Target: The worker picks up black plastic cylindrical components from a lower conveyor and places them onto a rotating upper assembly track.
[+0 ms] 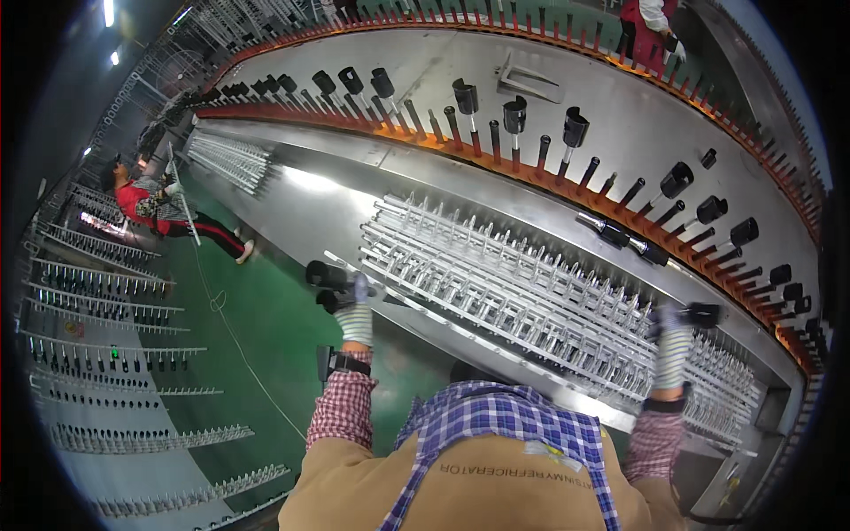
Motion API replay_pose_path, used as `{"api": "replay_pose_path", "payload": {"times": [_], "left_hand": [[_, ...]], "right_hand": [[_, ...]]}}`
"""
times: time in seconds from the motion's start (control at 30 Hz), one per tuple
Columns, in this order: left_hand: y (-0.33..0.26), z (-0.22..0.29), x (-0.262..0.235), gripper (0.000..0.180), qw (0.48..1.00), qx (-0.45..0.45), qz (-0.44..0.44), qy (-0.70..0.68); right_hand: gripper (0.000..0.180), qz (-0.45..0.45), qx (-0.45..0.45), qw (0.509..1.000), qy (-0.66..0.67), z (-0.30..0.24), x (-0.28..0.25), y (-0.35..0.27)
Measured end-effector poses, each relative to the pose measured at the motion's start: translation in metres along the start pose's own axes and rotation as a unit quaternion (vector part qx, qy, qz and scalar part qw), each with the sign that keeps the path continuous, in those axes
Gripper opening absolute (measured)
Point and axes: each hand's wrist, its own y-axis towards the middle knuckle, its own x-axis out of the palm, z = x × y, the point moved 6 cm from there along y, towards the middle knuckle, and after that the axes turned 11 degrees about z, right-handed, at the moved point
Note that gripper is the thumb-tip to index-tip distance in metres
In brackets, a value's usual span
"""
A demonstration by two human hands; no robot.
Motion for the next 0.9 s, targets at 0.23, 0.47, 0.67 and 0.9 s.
{"api": "replay_pose_path", "payload": {"times": [0.23,0.47,0.67,0.9], "left_hand": [[0.032,-0.030,0.012,0.025,0.974,-0.015,-0.212,0.083],[0.068,-0.109,0.016,0.055,0.943,0.091,-0.266,0.178],[0.008,-0.016,0.003,0.045,0.929,-0.043,-0.338,0.143],[-0.027,-0.001,0.061,0.047,0.829,0.133,-0.457,0.293]], "right_hand": [[0.034,-0.240,0.129,0.957,0.100,-0.066,0.162,-0.210],[0.039,-0.191,0.142,0.964,0.116,-0.062,0.207,-0.227],[0.031,-0.128,0.139,0.976,0.113,-0.057,0.209,-0.223],[0.035,-0.136,0.129,0.978,0.097,-0.044,0.218,-0.227]]}}
